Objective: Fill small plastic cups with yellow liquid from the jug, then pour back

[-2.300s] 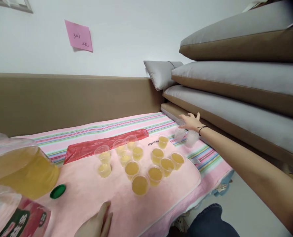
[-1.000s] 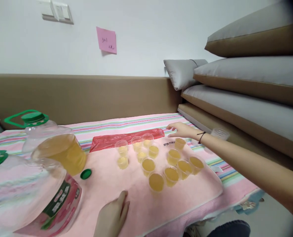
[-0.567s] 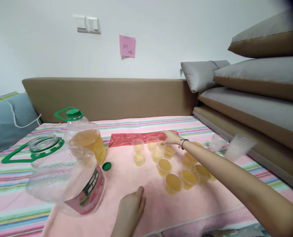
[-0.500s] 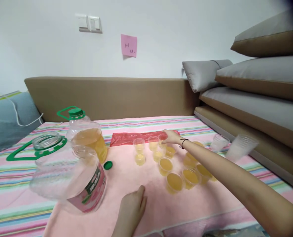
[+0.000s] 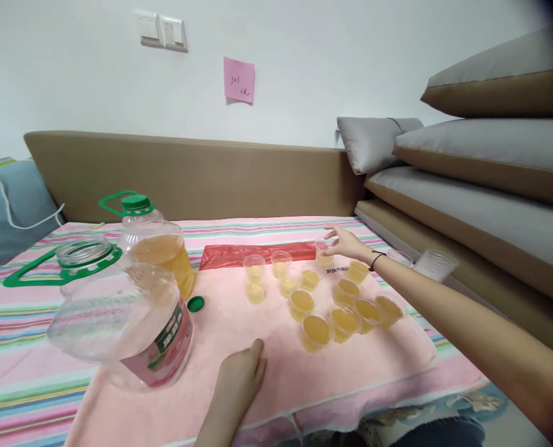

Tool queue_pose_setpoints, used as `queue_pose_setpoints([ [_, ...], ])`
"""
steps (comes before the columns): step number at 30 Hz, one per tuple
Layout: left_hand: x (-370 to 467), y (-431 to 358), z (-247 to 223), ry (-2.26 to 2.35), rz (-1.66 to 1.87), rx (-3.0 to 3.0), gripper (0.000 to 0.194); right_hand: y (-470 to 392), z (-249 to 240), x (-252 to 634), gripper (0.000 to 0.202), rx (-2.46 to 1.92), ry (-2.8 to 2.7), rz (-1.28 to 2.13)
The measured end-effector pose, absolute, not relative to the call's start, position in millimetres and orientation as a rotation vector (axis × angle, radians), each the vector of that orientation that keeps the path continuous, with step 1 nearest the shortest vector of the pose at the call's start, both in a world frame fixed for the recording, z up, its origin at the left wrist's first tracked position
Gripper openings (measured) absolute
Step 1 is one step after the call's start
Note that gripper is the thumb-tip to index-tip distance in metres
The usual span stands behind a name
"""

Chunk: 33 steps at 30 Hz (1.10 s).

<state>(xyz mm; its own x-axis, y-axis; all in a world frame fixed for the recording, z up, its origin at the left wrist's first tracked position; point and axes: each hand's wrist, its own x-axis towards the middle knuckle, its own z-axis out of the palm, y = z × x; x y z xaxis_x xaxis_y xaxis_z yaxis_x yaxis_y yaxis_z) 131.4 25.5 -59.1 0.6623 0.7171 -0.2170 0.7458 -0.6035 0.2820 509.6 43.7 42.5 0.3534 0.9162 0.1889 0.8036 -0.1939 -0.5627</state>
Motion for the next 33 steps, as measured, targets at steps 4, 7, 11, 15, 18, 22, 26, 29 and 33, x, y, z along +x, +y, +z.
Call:
queue_pose_setpoints([
  [4,132,26,-59,1.15,-0.109,2.541,0.034,24,40,507,0.082,-2.056,-1.543,0.198],
  [7,131,27,-59,1.154,-0.118,2.542,0.034,17,38,500,0.084,-2.074,-1.614,0.156],
  [11,131,27,-59,1.153,-0.132,2.548,0.033,17,38,489,0.086,-2.079,-1.746,0.086],
  [15,131,26,-59,1.154,-0.127,2.549,0.032,20,38,479,0.09,-2.12,-1.873,-0.043],
  [18,131,26,-59,1.155,-0.133,2.549,0.033,21,39,473,0.089,-2.183,-1.94,-0.16],
  [22,131,25,-58,1.155,-0.13,2.546,0.033,20,41,467,0.088,-2.243,-2.022,-0.268],
  [26,131,25,-56,1.149,-0.132,2.545,0.035,21,42,462,0.088,-2.291,-2.079,-0.365],
  [29,131,25,-56,1.143,-0.135,2.545,0.035,22,41,458,0.088,-2.316,-2.108,-0.43],
  [33,131,25,-56,1.136,-0.127,2.546,0.035,22,41,455,0.086,-2.351,-2.133,-0.496],
])
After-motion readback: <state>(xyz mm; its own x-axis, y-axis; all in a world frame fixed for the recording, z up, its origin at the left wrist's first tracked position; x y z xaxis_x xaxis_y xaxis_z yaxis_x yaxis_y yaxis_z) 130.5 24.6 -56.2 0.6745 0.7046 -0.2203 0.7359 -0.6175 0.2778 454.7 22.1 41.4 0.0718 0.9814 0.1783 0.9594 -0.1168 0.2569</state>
